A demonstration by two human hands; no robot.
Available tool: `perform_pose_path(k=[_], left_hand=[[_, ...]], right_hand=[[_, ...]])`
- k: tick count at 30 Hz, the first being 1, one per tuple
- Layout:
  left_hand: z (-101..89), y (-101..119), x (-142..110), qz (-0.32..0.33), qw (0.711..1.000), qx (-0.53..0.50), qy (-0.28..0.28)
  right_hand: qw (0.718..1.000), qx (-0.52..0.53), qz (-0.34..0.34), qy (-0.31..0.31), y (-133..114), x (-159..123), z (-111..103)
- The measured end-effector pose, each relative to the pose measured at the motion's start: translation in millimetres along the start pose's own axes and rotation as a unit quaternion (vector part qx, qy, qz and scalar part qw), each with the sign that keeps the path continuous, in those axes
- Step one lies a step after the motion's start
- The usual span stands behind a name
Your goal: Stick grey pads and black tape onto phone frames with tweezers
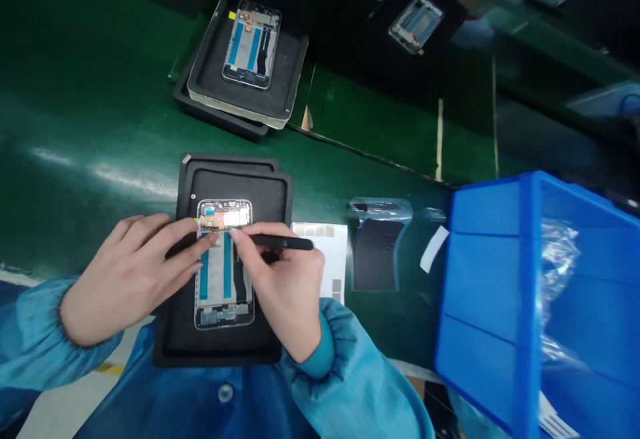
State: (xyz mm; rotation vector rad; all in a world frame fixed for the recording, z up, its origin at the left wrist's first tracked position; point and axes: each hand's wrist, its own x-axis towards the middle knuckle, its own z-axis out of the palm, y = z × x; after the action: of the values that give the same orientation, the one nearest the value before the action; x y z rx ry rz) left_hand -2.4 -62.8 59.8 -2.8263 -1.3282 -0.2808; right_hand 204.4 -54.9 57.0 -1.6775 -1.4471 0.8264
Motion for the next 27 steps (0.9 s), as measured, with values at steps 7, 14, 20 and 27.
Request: perform_pose_path(k=[7, 14, 20, 27], left_hand=[[0.2, 0, 3, 0.027, 0.998, -0.015, -0.046], [-2.9, -14, -5, 0.034, 0.992, -0.098, -0.074], [8.2, 15, -19, -0.302, 0.941, -0.148, -0.031], [4.7, 28, -10, -0.339, 0.928, -0.105, -0.111]], right_hand=[[0.998, 0.040, 0.020, 0.051, 1, -20, -18], [0.988, 0.107, 0.033, 0.104, 24, -47, -37], [0.963, 0.228, 0.097, 0.106, 53, -80, -42], [0.939, 0.334, 0.062, 0.040, 39, -95, -31]])
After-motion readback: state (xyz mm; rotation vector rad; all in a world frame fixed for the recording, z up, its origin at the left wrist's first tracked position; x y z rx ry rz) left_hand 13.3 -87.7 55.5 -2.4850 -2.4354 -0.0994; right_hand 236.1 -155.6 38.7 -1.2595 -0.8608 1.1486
